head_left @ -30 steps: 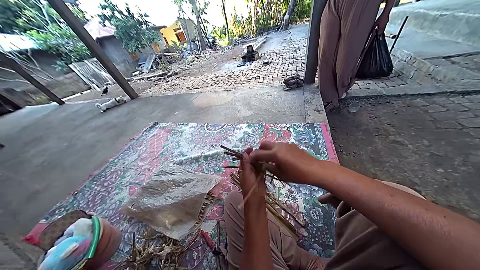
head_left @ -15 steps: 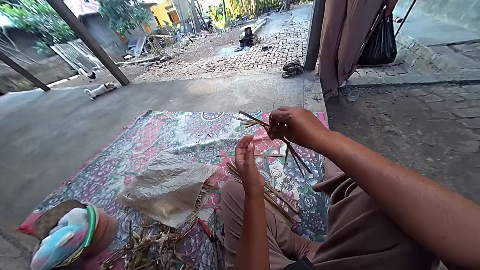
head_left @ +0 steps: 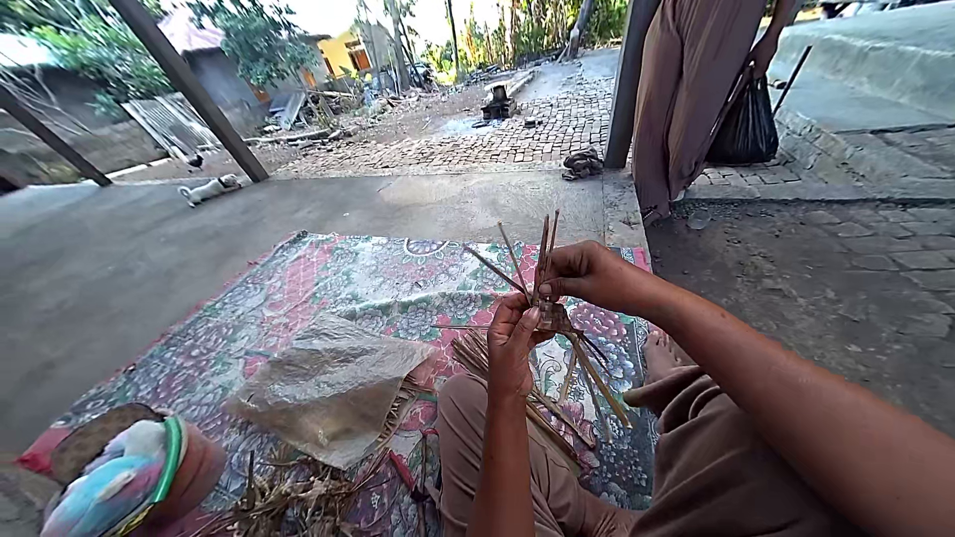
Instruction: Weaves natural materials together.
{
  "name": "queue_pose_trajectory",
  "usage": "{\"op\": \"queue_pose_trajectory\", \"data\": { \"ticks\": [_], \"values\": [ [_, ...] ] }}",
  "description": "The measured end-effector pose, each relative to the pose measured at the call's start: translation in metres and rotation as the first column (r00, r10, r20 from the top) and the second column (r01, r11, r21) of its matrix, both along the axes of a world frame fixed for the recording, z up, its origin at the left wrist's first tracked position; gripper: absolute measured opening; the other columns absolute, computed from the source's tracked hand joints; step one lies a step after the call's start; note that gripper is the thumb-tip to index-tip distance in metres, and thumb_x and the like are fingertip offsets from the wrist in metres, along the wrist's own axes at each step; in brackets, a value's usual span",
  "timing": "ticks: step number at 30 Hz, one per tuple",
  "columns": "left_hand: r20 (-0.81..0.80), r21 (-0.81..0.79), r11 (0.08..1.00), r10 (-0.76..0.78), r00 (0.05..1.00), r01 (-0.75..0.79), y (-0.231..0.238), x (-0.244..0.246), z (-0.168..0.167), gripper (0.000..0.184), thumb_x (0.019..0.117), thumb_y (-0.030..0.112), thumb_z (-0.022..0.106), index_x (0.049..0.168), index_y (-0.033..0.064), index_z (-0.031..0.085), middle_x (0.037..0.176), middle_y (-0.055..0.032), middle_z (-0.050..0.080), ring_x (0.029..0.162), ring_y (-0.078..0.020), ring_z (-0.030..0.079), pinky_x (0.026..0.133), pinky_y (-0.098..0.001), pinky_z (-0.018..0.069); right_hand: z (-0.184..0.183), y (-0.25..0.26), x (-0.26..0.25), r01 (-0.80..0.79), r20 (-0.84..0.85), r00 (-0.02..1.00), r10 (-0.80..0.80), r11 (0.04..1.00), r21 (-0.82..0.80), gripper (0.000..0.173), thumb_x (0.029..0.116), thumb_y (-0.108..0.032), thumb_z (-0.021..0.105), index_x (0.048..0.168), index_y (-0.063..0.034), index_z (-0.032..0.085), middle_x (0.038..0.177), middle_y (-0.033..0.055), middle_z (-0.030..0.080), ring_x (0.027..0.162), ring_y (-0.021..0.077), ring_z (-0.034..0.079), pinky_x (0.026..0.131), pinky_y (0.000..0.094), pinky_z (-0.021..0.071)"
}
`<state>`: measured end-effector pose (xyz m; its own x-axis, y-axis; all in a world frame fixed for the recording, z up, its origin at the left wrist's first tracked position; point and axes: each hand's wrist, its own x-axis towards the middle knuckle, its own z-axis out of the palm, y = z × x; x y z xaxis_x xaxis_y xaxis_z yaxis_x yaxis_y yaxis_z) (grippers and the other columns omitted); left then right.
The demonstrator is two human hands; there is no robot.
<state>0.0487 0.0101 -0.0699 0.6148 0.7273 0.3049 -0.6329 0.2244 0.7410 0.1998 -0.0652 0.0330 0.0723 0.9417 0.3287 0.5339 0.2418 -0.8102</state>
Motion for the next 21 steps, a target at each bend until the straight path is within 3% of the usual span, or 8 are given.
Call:
{"op": "queue_pose_trajectory", "data": {
  "ticks": [6, 10, 12, 14, 18, 21],
  "values": [
    [0.043, 0.005, 1.0, 0.018, 0.999, -0.019, 0.006, -0.001, -0.008, 0.015, 0.0932, -0.003, 0.063, 0.107, 0.0016, 0.066, 0.1, -0.0133, 0.071, 0.076, -0.0137, 0.069, 0.058, -0.0243, 0.0564, 0.0, 0.004, 0.002, -0.072, 0.008, 0.997, 0.074, 0.99, -0.118, 0.002, 0.0945, 0.0, 0.069, 0.094, 0.0008, 0.067, 0.075, 0.005, 0.064, 0.068, 0.0091, 0.061, 0.067, 0.0258, 0.0534],
    [0.023, 0.067, 0.994, 0.081, 0.996, -0.083, 0.006, -0.004, -0.011, 0.012, 0.0906, -0.004, 0.063, 0.101, 0.0024, 0.062, 0.096, -0.01, 0.069, 0.072, -0.0117, 0.067, 0.057, -0.0239, 0.0553, -0.005, 0.008, -0.005, -0.04, 0.08, 0.996, 0.049, 0.993, -0.111, 0.014, 0.0949, -0.01, 0.072, 0.085, -0.002, 0.066, 0.07, 0.002, 0.06, 0.063, 0.0062, 0.057, 0.062, 0.023, 0.0495],
    [-0.041, 0.167, 0.975, 0.154, 0.987, -0.145, 0.006, -0.008, -0.019, 0.01, 0.0901, 0.0, 0.06, 0.097, 0.0067, 0.058, 0.096, -0.005, 0.067, 0.074, -0.0094, 0.065, 0.06, -0.0239, 0.0552, -0.015, 0.014, -0.012, -0.024, 0.094, 0.995, 0.036, 0.991, -0.129, 0.014, 0.0975, -0.012, 0.068, 0.093, 0.001, 0.068, 0.075, 0.0046, 0.062, 0.067, 0.0082, 0.057, 0.067, 0.027, 0.0506],
    [0.006, 0.227, 0.955, 0.193, 0.981, -0.19, 0.015, -0.006, -0.029, 0.012, 0.091, 0.002, 0.061, 0.1, 0.0096, 0.06, 0.099, -0.0031, 0.068, 0.076, -0.009, 0.066, 0.06, -0.0236, 0.0567, -0.019, 0.026, -0.012, -0.014, 0.107, 0.994, 0.03, 0.989, -0.146, 0.018, 0.0985, -0.015, 0.065, 0.103, 0.0029, 0.066, 0.08, 0.005, 0.06, 0.07, 0.0081, 0.055, 0.071, 0.0283, 0.0495],
    [0.047, 0.184, 0.959, 0.212, 0.976, -0.217, 0.019, -0.013, -0.036, 0.021, 0.0933, 0.0, 0.055, 0.112, 0.0074, 0.061, 0.101, -0.0043, 0.07, 0.074, -0.009, 0.067, 0.056, -0.022, 0.0556, -0.027, 0.033, -0.026, 0.013, 0.105, 0.994, -0.004, 0.996, -0.087, 0.016, 0.0969, -0.012, 0.065, 0.099, 0.0039, 0.065, 0.074, 0.004, 0.056, 0.066, 0.0088, 0.051, 0.067, 0.0286, 0.0458],
    [0.003, 0.129, 0.966, 0.226, 0.974, -0.225, 0.02, -0.015, -0.035, 0.024, 0.0951, 0.0, 0.05, 0.115, 0.0059, 0.061, 0.1, -0.0045, 0.07, 0.071, -0.0082, 0.066, 0.053, -0.0208, 0.054, -0.029, 0.034, -0.03, -0.033, 0.164, 0.986, 0.036, 0.999, -0.019, 0.014, 0.098, -0.007, 0.061, 0.097, 0.0059, 0.067, 0.08, 0.009, 0.061, 0.071, 0.0113, 0.056, 0.069, 0.0294, 0.0479]
  ]
}}
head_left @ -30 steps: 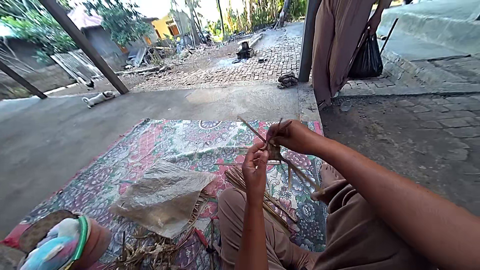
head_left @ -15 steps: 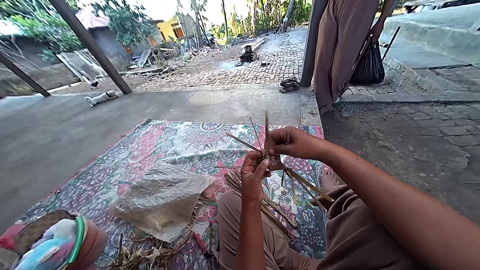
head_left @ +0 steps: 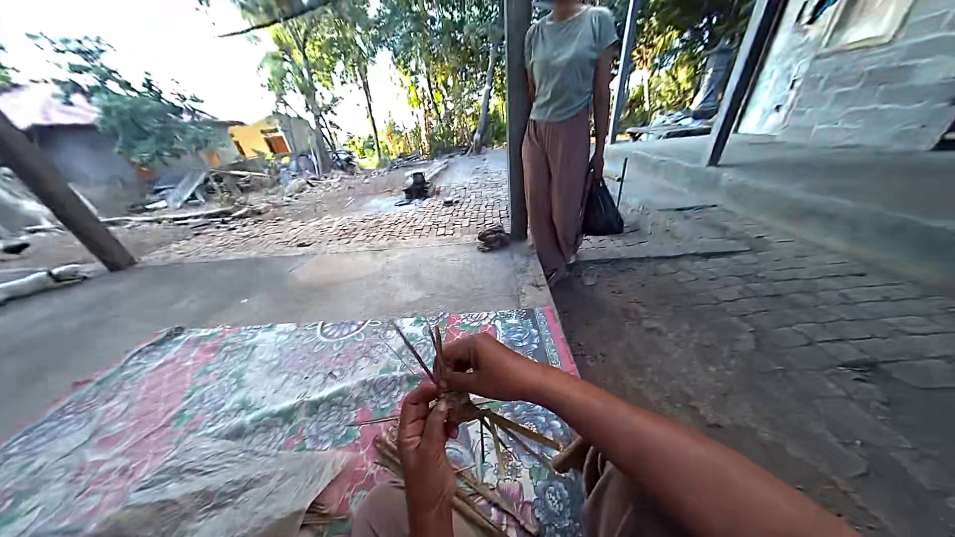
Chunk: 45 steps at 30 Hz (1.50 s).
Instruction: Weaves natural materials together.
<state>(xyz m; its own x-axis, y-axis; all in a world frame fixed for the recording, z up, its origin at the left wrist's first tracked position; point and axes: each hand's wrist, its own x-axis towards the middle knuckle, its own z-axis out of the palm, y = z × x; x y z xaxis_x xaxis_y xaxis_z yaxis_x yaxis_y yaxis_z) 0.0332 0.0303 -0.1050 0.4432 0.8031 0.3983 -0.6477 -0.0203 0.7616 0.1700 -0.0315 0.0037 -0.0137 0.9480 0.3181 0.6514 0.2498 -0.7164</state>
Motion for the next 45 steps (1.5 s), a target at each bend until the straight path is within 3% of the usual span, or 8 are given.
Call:
{"op": "queue_pose_trajectory", "data": {
  "ticks": [9, 16, 23, 28, 33, 38, 42, 45],
  "values": [
    [-0.019, 0.005, 1.0, -0.026, 0.999, 0.026, 0.005, -0.002, -0.002, 0.022, 0.0924, 0.001, 0.052, 0.109, 0.008, 0.063, 0.094, -0.0027, 0.072, 0.07, -0.0067, 0.068, 0.053, -0.0204, 0.0553, 0.002, -0.004, 0.001, -0.093, 0.068, 0.993, 0.092, 0.996, 0.013, 0.012, 0.0991, -0.002, 0.058, 0.099, 0.0084, 0.064, 0.082, 0.0128, 0.062, 0.073, 0.0138, 0.058, 0.071, 0.0297, 0.0491],
    [0.007, 0.041, 0.997, -0.069, 0.998, 0.069, 0.01, -0.003, -0.006, 0.022, 0.0917, 0.0, 0.057, 0.11, 0.009, 0.066, 0.095, -0.0023, 0.074, 0.071, -0.0055, 0.068, 0.054, -0.0192, 0.0552, 0.002, -0.006, 0.004, -0.163, 0.061, 0.985, 0.164, 0.986, -0.019, 0.017, 0.1001, 0.002, 0.055, 0.109, 0.0087, 0.067, 0.096, 0.0165, 0.068, 0.081, 0.0157, 0.066, 0.078, 0.0305, 0.0554],
    [-0.078, 0.084, 0.992, -0.086, 0.993, 0.092, -0.005, -0.004, 0.021, 0.016, 0.0931, 0.0, 0.059, 0.106, -0.001, 0.068, 0.091, -0.0057, 0.073, 0.067, -0.0068, 0.066, 0.055, -0.0204, 0.0544, 0.024, -0.022, 0.007, -0.072, 0.142, 0.987, 0.077, 0.997, -0.041, 0.017, 0.1019, -0.008, 0.059, 0.104, 0.0053, 0.069, 0.089, 0.0118, 0.068, 0.078, 0.0108, 0.063, 0.076, 0.0278, 0.0535],
    [-0.086, 0.006, 0.993, -0.12, 0.989, 0.121, -0.016, -0.001, 0.039, 0.012, 0.0922, -0.001, 0.063, 0.102, -0.0017, 0.069, 0.087, -0.0087, 0.073, 0.068, -0.0091, 0.068, 0.058, -0.0229, 0.0559, 0.04, -0.033, 0.008, -0.06, 0.133, 0.989, 0.058, 0.998, 0.009, 0.007, 0.095, -0.001, 0.066, 0.09, 0.0003, 0.07, 0.072, 0.005, 0.065, 0.061, 0.0082, 0.059, 0.06, 0.0264, 0.0522],
    [-0.067, 0.004, 0.992, -0.122, 0.99, 0.123, -0.035, 0.022, 0.029, 0.012, 0.0931, 0.004, 0.064, 0.103, -0.0013, 0.069, 0.089, -0.0065, 0.073, 0.078, -0.012, 0.07, 0.073, -0.0313, 0.0608, 0.037, -0.052, 0.03, -0.073, 0.111, 0.991, 0.073, 0.997, -0.006, 0.011, 0.0953, -0.004, 0.065, 0.087, -0.002, 0.071, 0.071, 0.0031, 0.065, 0.062, 0.0092, 0.061, 0.061, 0.029, 0.0545],
    [-0.031, -0.177, 0.984, 0.034, 0.999, -0.039, 0.002, 0.032, 0.041, 0.016, 0.1003, 0.006, 0.05, 0.103, -0.0008, 0.064, 0.081, -0.004, 0.07, 0.068, -0.0102, 0.068, 0.063, -0.0276, 0.0592, 0.006, -0.027, 0.066, -0.183, -0.041, 0.983, 0.181, 0.983, -0.027, 0.036, 0.0982, -0.011, 0.058, 0.133, -0.0052, 0.064, 0.115, 0.0039, 0.072, 0.096, 0.0075, 0.07, 0.086, 0.0249, 0.0588],
    [-0.03, -0.202, 0.937, 0.284, 0.958, -0.284, 0.078, -0.021, 0.101, 0.02, 0.1071, 0.018, 0.043, 0.104, 0.0093, 0.062, 0.082, 0.0014, 0.065, 0.067, -0.0059, 0.062, 0.063, -0.0227, 0.0555, 0.005, -0.015, 0.05, -0.155, -0.041, 0.987, 0.153, 0.987, -0.033, 0.054, 0.0973, -0.018, 0.064, 0.149, -0.0116, 0.051, 0.114, 0.0041, 0.072, 0.09, 0.0093, 0.07, 0.082, 0.0288, 0.0591],
    [0.067, -0.163, 0.865, 0.491, 0.869, -0.476, 0.137, -0.061, 0.157, 0.018, 0.1078, 0.023, 0.044, 0.1, 0.0132, 0.057, 0.079, 0.002, 0.061, 0.068, -0.0069, 0.061, 0.062, -0.0234, 0.0544, 0.006, -0.009, 0.043, -0.146, -0.031, 0.989, 0.145, 0.989, -0.027, 0.054, 0.0979, -0.014, 0.065, 0.15, -0.0126, 0.049, 0.109, 0.0028, 0.073, 0.083, 0.0076, 0.07, 0.077, 0.0278, 0.0593]
  ]
}}
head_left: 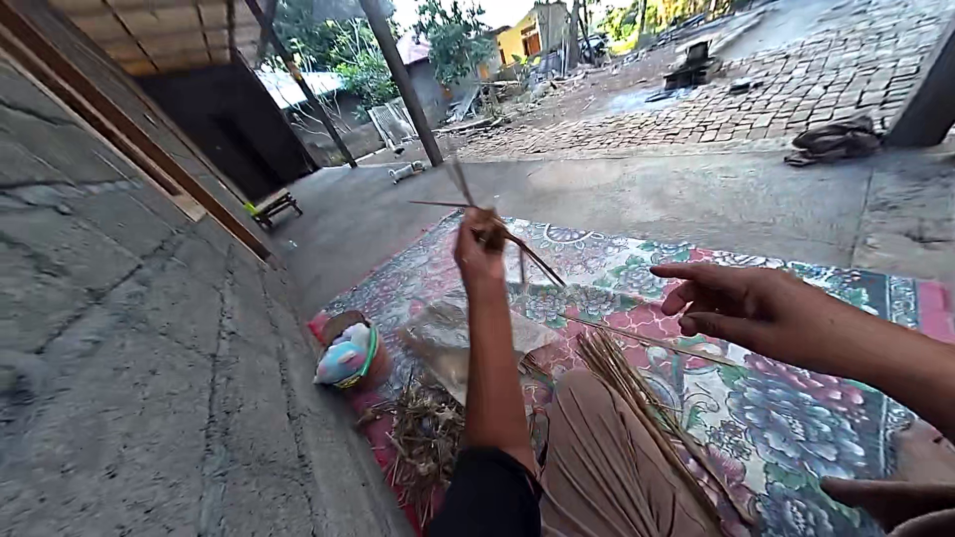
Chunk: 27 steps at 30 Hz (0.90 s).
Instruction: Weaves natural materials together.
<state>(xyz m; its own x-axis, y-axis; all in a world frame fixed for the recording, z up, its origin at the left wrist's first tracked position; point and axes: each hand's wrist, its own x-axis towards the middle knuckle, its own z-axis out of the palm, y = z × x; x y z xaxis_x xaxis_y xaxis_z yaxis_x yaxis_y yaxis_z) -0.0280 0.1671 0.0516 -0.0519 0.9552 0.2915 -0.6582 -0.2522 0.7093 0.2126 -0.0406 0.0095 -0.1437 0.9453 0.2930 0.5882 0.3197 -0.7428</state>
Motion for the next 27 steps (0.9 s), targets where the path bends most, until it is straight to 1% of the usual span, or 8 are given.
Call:
{"op": "queue_pose_trajectory", "data": {
  "ticks": [2, 4, 8, 11, 14, 17, 21, 27],
  "values": [
    [-0.005, 0.062, 0.983, 0.175, 0.985, -0.174, 0.014, -0.016, 0.023, 0.015, 0.106, 0.022, 0.051, 0.105, 0.01, 0.06, 0.082, -0.0005, 0.061, 0.069, -0.0099, 0.062, 0.064, -0.0271, 0.0559, 0.0, 0.003, -0.002, -0.002, 0.006, 1.0, 0.002, 1.0, 0.027, 0.048, 0.0981, -0.016, 0.064, 0.145, -0.0136, 0.056, 0.103, -0.0003, 0.074, 0.08, 0.006, 0.07, 0.075, 0.0263, 0.0594],
    [-0.091, 0.165, 0.963, 0.23, 0.969, -0.213, -0.003, -0.016, 0.024, 0.015, 0.1053, 0.019, 0.053, 0.11, 0.0074, 0.062, 0.084, -0.0016, 0.063, 0.072, -0.0111, 0.064, 0.067, -0.0291, 0.058, 0.003, 0.003, -0.008, 0.007, 0.021, 1.0, -0.009, 0.997, 0.079, 0.039, 0.0981, -0.017, 0.065, 0.137, -0.0123, 0.063, 0.098, -0.0022, 0.073, 0.078, 0.0047, 0.068, 0.073, 0.0258, 0.0593],
    [-0.316, 0.259, 0.946, -0.105, 0.943, 0.192, -0.067, 0.019, -0.04, 0.017, 0.1025, 0.033, 0.06, 0.113, 0.0207, 0.065, 0.092, 0.0064, 0.067, 0.076, -0.0033, 0.066, 0.068, -0.0227, 0.0582, 0.019, 0.001, -0.031, 0.127, -0.034, 0.992, -0.123, 0.969, 0.212, 0.034, 0.0957, -0.008, 0.068, 0.129, -0.0061, 0.067, 0.095, 0.002, 0.07, 0.076, 0.0079, 0.067, 0.07, 0.027, 0.0595],
    [-0.201, 0.153, 0.919, -0.331, 0.922, 0.363, -0.098, 0.057, -0.067, 0.01, 0.0997, 0.011, 0.059, 0.102, 0.0097, 0.069, 0.086, -0.0019, 0.07, 0.07, -0.0081, 0.068, 0.063, -0.0251, 0.0595, 0.029, 0.002, -0.04, 0.242, -0.078, 0.97, -0.229, 0.927, 0.286, 0.032, 0.0961, -0.007, 0.069, 0.127, -0.002, 0.066, 0.092, 0.0062, 0.07, 0.074, 0.0108, 0.066, 0.067, 0.0283, 0.0576],
    [-0.169, 0.123, 0.905, -0.386, 0.907, 0.408, -0.122, 0.071, -0.077, 0.01, 0.0977, 0.007, 0.059, 0.098, 0.0067, 0.07, 0.082, -0.0033, 0.069, 0.068, -0.0088, 0.067, 0.062, -0.0257, 0.0588, 0.032, 0.003, -0.038, 0.247, -0.086, 0.969, -0.232, 0.915, 0.32, 0.02, 0.0938, -0.008, 0.072, 0.113, -0.0009, 0.071, 0.087, 0.0039, 0.069, 0.071, 0.0063, 0.063, 0.066, 0.0223, 0.0543],
    [-0.145, 0.065, 0.915, -0.387, 0.911, 0.399, -0.133, 0.07, -0.085, 0.011, 0.0978, 0.004, 0.059, 0.1, 0.0033, 0.07, 0.084, -0.0059, 0.071, 0.071, -0.0115, 0.069, 0.065, -0.0289, 0.0603, 0.033, 0.003, -0.04, 0.174, -0.066, 0.985, -0.162, 0.943, 0.283, 0.006, 0.0932, -0.005, 0.071, 0.097, -0.0017, 0.075, 0.086, 0.0046, 0.071, 0.071, 0.0064, 0.064, 0.067, 0.0238, 0.0555],
    [-0.123, 0.009, 0.893, -0.445, 0.887, 0.45, -0.137, 0.057, -0.095, 0.018, 0.0997, 0.002, 0.05, 0.101, 0.0006, 0.067, 0.085, -0.0072, 0.072, 0.071, -0.013, 0.071, 0.066, -0.0303, 0.062, 0.03, 0.004, -0.045, 0.126, -0.058, 0.991, -0.118, 0.981, 0.145, 0.007, 0.0955, -0.006, 0.069, 0.095, -0.0002, 0.074, 0.077, 0.0051, 0.069, 0.065, 0.0085, 0.064, 0.065, 0.0272, 0.0563],
    [-0.044, 0.005, 0.831, -0.555, 0.83, 0.556, -0.122, 0.043, -0.113, 0.028, 0.1045, 0.006, 0.039, 0.111, -0.0004, 0.065, 0.091, -0.0061, 0.075, 0.077, -0.014, 0.074, 0.069, -0.0313, 0.0638, 0.019, 0.015, -0.049, 0.12, -0.034, 0.993, -0.117, 0.989, 0.081, 0.013, 0.0968, -0.011, 0.069, 0.097, 0.0012, 0.073, 0.083, 0.0058, 0.068, 0.073, 0.0053, 0.061, 0.072, 0.0231, 0.0523]
  ]
}}
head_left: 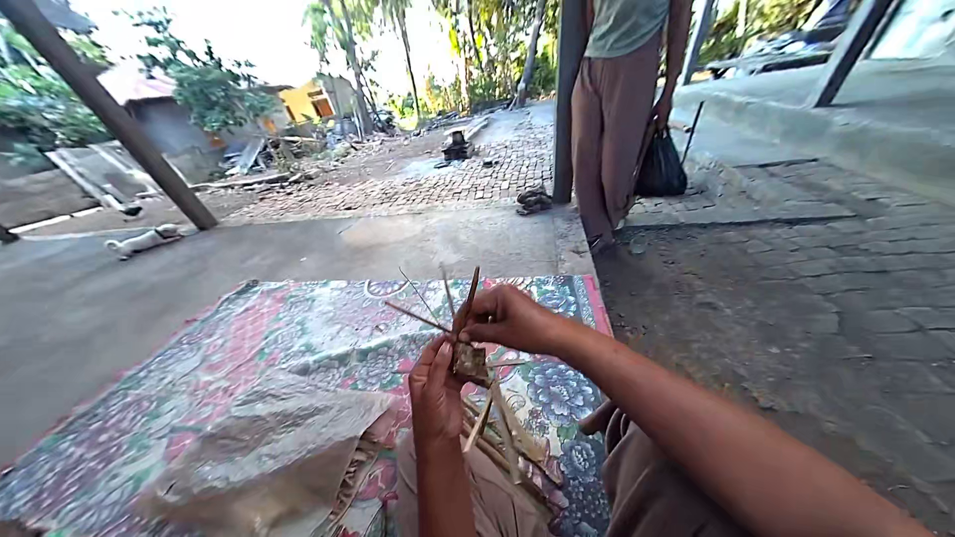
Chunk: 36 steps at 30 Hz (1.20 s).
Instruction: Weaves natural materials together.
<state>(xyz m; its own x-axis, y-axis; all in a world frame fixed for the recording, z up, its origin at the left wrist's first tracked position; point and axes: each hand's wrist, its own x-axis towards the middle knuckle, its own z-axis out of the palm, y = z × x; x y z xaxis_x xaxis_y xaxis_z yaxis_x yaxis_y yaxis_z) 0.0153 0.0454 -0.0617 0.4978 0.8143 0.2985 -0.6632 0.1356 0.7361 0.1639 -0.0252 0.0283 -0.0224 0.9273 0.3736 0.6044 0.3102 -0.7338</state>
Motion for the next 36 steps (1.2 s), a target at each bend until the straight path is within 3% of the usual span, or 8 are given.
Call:
{"op": "queue_pose_trajectory", "data": {
  "ticks": [5, 8, 14, 23, 27, 30, 33, 36],
  "values": [
    [0.059, -0.06, 0.994, -0.088, 0.994, 0.092, 0.006, -0.003, -0.013, 0.031, 0.106, 0.005, 0.034, 0.116, 0.0025, 0.063, 0.089, -0.0047, 0.075, 0.072, -0.0123, 0.074, 0.064, -0.0286, 0.0636, -0.013, 0.005, -0.01, -0.024, 0.119, 0.993, 0.008, 0.992, 0.126, 0.015, 0.0962, -0.006, 0.066, 0.102, 0.0053, 0.074, 0.105, 0.0182, 0.066, 0.092, 0.0192, 0.063, 0.083, 0.0327, 0.0524],
    [0.003, -0.13, 0.99, -0.061, 0.998, 0.061, 0.005, -0.004, -0.013, 0.029, 0.1041, 0.004, 0.034, 0.106, 0.0047, 0.063, 0.084, -0.0049, 0.075, 0.069, -0.0135, 0.074, 0.062, -0.0299, 0.0638, -0.017, 0.007, -0.012, -0.087, 0.157, 0.986, 0.059, 0.979, 0.183, 0.012, 0.095, -0.001, 0.064, 0.098, 0.0068, 0.073, 0.112, 0.0201, 0.068, 0.102, 0.0231, 0.065, 0.09, 0.0352, 0.0534],
    [-0.018, -0.122, 0.98, -0.163, 0.986, 0.16, 0.012, -0.008, -0.023, 0.019, 0.0988, 0.007, 0.052, 0.107, 0.0032, 0.068, 0.087, -0.0092, 0.076, 0.073, -0.0163, 0.075, 0.065, -0.0341, 0.0643, -0.015, 0.004, -0.012, -0.046, 0.21, 0.977, 0.038, 0.998, 0.032, 0.014, 0.0956, -0.001, 0.064, 0.104, 0.0058, 0.073, 0.117, 0.02, 0.068, 0.1, 0.0246, 0.066, 0.089, 0.0376, 0.0542],
    [-0.015, -0.14, 0.969, -0.206, 0.978, 0.202, 0.009, -0.011, -0.02, 0.016, 0.0959, 0.008, 0.058, 0.104, 0.0024, 0.07, 0.086, -0.0113, 0.076, 0.073, -0.0177, 0.075, 0.067, -0.0354, 0.0645, -0.01, -0.002, -0.013, -0.053, 0.222, 0.974, 0.044, 0.998, 0.034, 0.013, 0.0956, -0.004, 0.065, 0.1, 0.0054, 0.072, 0.096, 0.0165, 0.068, 0.082, 0.0176, 0.062, 0.077, 0.0323, 0.0517],
    [-0.024, -0.099, 0.983, -0.159, 0.987, 0.156, 0.005, -0.008, -0.017, 0.02, 0.1002, 0.006, 0.051, 0.106, 0.0046, 0.07, 0.09, -0.0089, 0.076, 0.077, -0.0163, 0.075, 0.07, -0.0346, 0.0642, -0.009, -0.005, -0.013, -0.004, 0.244, 0.97, 0.002, 1.0, 0.007, 0.015, 0.0977, -0.008, 0.062, 0.105, 0.002, 0.071, 0.094, 0.0138, 0.069, 0.082, 0.0204, 0.065, 0.078, 0.0402, 0.0533],
    [-0.146, 0.022, 0.997, -0.071, 0.987, 0.075, -0.002, -0.004, -0.01, 0.02, 0.1037, 0.006, 0.048, 0.109, 0.0025, 0.067, 0.097, -0.0082, 0.075, 0.083, -0.0164, 0.074, 0.072, -0.0339, 0.0637, -0.003, -0.01, -0.018, 0.152, 0.317, 0.94, -0.126, 0.987, -0.057, 0.017, 0.0966, -0.012, 0.059, 0.106, -0.0012, 0.068, 0.089, 0.0134, 0.067, 0.08, 0.0263, 0.064, 0.073, 0.0491, 0.0501],
    [-0.316, 0.201, 0.978, 0.018, 0.949, 0.048, -0.006, -0.005, -0.006, 0.024, 0.1031, 0.005, 0.051, 0.122, -0.0004, 0.066, 0.109, -0.0077, 0.073, 0.093, -0.0166, 0.073, 0.076, -0.033, 0.0629, 0.002, -0.013, -0.018, 0.267, 0.417, 0.886, -0.203, 0.959, -0.1, 0.017, 0.0967, -0.013, 0.056, 0.105, -0.0024, 0.066, 0.088, 0.0145, 0.066, 0.085, 0.0306, 0.065, 0.073, 0.0524, 0.0482],
    [-0.345, 0.304, 0.953, 0.108, 0.932, 0.002, -0.004, -0.002, -0.011, 0.02, 0.0964, 0.004, 0.062, 0.113, -0.0014, 0.07, 0.105, -0.0087, 0.073, 0.088, -0.016, 0.072, 0.074, -0.0302, 0.0622, 0.0, -0.012, -0.013, 0.232, 0.412, 0.9, -0.147, 0.959, -0.165, 0.016, 0.0991, -0.012, 0.053, 0.105, -0.001, 0.063, 0.09, 0.0152, 0.064, 0.088, 0.0312, 0.064, 0.075, 0.053, 0.0484]
  ]
}}
